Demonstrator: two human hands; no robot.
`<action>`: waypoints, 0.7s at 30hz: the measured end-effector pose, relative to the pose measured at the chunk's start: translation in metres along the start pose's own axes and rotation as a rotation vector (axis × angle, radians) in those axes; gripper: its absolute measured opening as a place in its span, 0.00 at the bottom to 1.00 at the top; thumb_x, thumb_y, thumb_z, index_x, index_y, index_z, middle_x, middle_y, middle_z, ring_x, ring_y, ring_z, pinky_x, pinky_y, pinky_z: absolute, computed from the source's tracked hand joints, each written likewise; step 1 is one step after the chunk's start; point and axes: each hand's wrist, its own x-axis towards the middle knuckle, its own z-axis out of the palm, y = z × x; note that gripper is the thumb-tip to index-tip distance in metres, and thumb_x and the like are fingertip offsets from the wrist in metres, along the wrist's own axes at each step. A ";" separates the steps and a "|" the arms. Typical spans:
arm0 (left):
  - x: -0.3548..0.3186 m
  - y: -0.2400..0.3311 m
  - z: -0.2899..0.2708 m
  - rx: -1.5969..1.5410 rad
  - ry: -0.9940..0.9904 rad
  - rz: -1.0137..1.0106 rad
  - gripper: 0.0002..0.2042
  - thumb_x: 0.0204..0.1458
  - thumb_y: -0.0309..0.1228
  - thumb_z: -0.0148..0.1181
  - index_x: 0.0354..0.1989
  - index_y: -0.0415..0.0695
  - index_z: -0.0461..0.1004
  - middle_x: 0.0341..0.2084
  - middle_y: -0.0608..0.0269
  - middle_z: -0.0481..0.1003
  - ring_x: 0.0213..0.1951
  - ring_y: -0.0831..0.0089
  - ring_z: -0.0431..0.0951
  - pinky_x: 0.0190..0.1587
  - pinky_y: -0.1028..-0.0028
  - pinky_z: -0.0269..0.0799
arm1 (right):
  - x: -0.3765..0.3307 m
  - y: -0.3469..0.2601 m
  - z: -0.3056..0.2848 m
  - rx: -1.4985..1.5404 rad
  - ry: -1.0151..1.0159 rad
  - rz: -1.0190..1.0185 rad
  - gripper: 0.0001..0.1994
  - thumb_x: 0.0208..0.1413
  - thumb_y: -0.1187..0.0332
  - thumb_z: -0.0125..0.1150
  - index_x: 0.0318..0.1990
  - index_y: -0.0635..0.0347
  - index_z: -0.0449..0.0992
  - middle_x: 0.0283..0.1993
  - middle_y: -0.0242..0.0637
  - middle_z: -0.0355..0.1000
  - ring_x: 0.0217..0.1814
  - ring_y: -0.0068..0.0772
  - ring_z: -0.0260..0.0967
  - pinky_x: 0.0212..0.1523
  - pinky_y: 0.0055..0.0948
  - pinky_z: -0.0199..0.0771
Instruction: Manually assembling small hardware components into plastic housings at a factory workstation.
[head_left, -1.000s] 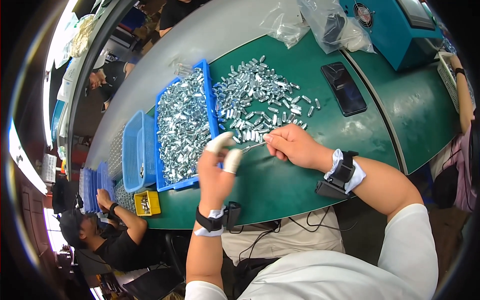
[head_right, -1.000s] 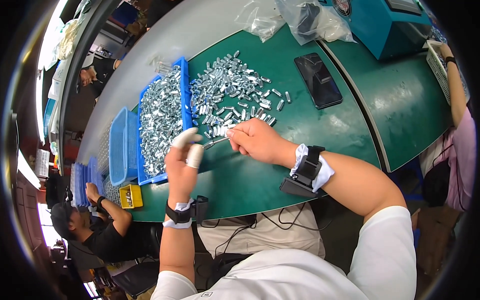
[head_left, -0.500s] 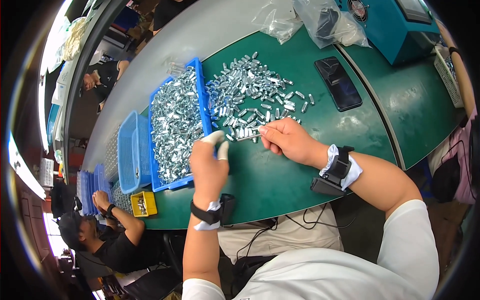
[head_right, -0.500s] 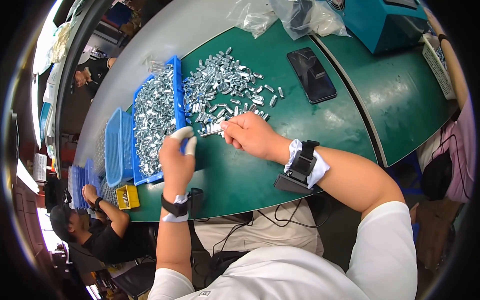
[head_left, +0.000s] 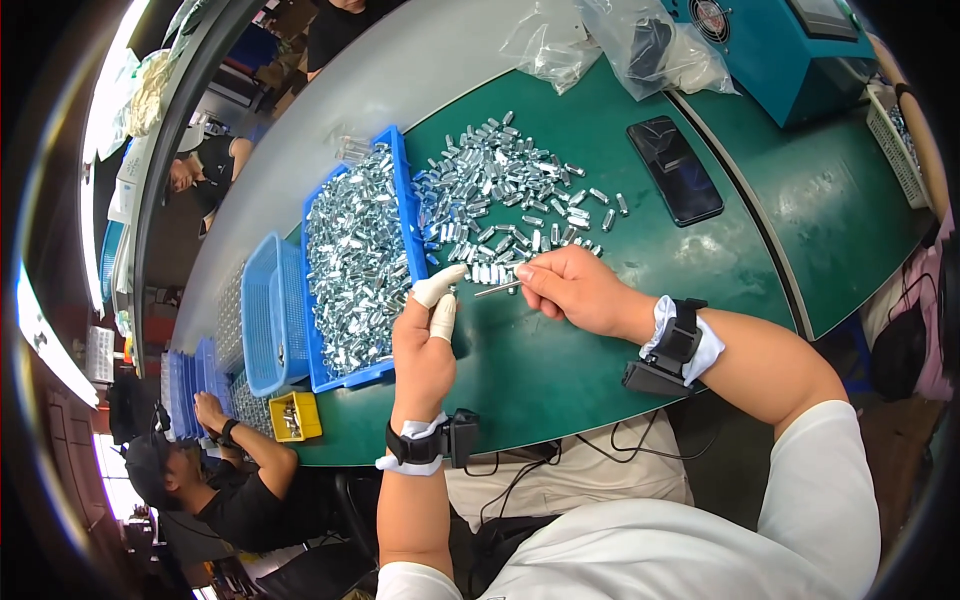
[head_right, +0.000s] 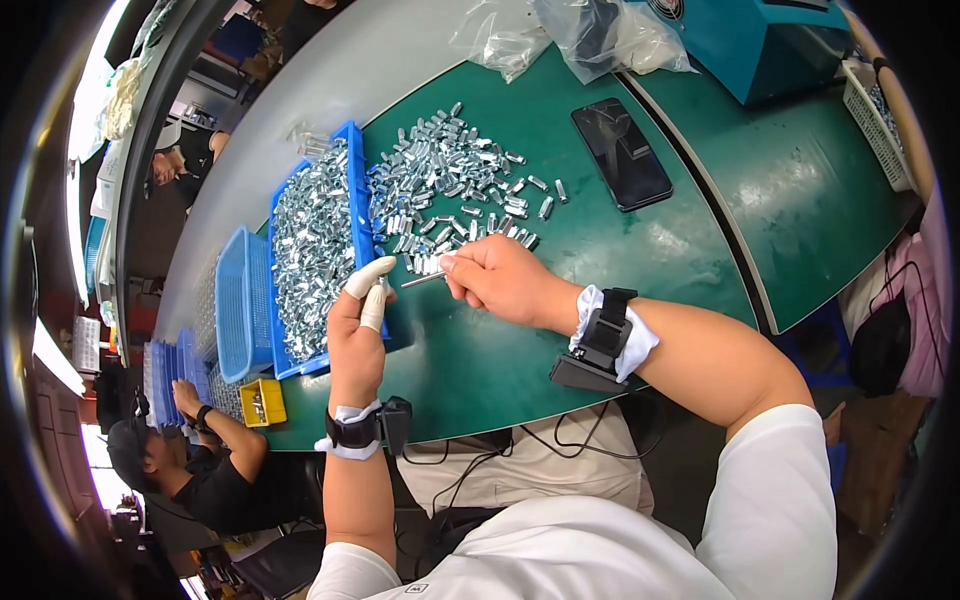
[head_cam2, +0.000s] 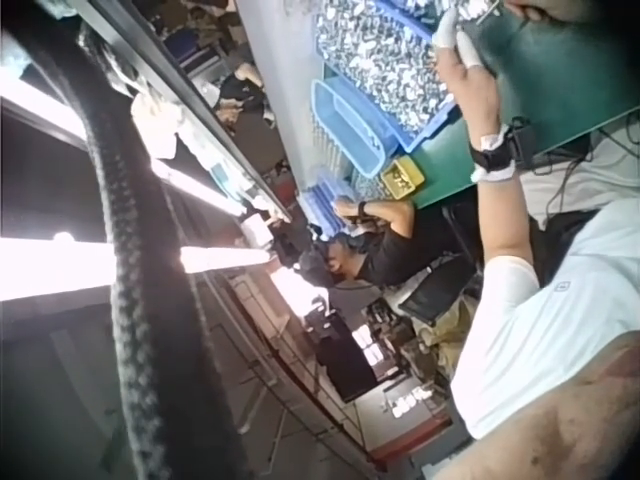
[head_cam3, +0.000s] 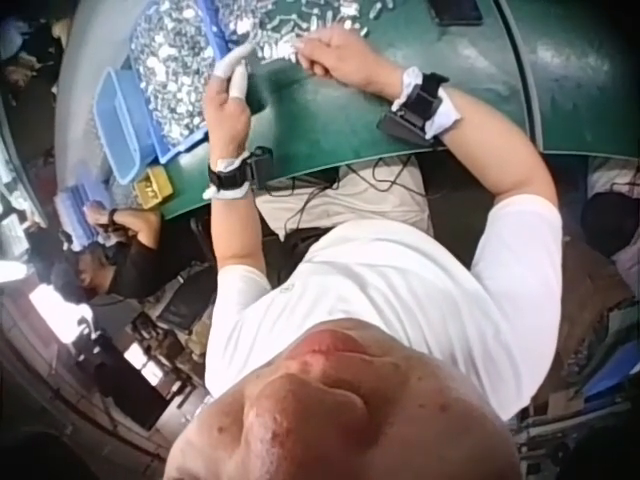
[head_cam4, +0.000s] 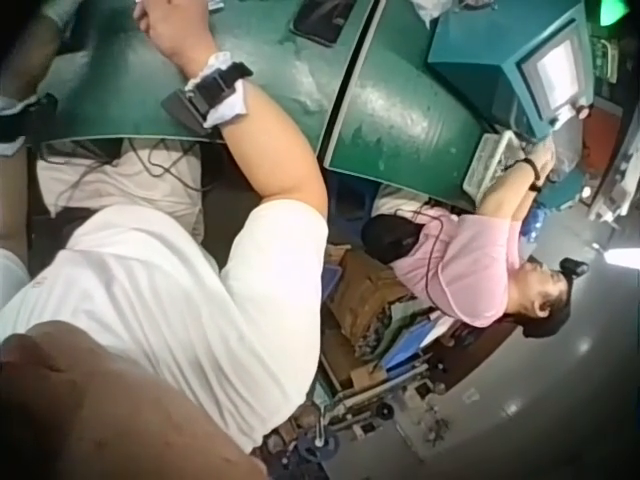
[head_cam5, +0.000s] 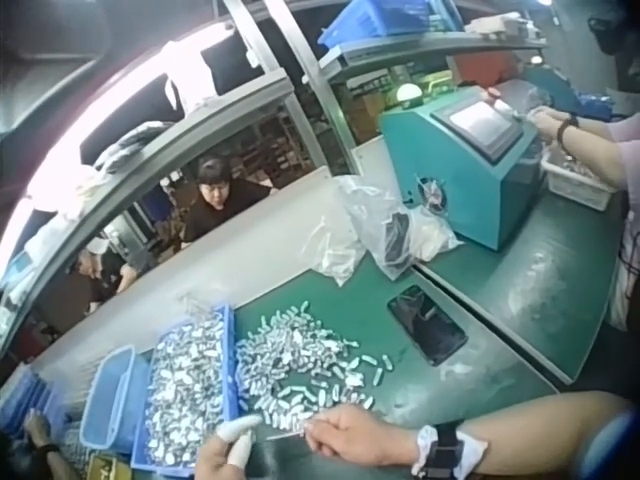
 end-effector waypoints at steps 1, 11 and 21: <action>-0.002 0.001 0.001 -0.201 0.001 -0.086 0.10 0.56 0.19 0.55 0.46 0.39 0.73 0.33 0.64 0.76 0.41 0.74 0.74 0.46 0.73 0.70 | 0.000 0.000 0.000 -0.009 0.000 -0.010 0.21 0.66 0.58 0.47 0.21 0.58 0.70 0.17 0.23 0.62 0.20 0.13 0.56 0.21 0.18 0.56; -0.008 -0.010 0.011 -0.521 0.053 -0.171 0.08 0.57 0.19 0.55 0.44 0.37 0.73 0.39 0.57 0.78 0.42 0.72 0.78 0.47 0.73 0.74 | 0.000 -0.001 0.000 -0.039 -0.001 0.004 0.21 0.66 0.58 0.46 0.21 0.58 0.70 0.17 0.23 0.62 0.19 0.12 0.55 0.21 0.18 0.56; -0.006 -0.004 0.017 -0.357 -0.055 -0.364 0.03 0.56 0.24 0.60 0.33 0.39 0.75 0.28 0.62 0.78 0.28 0.78 0.76 0.33 0.80 0.70 | -0.005 -0.007 0.005 -0.223 0.016 -0.037 0.21 0.66 0.59 0.47 0.21 0.59 0.71 0.15 0.25 0.62 0.17 0.13 0.56 0.20 0.19 0.56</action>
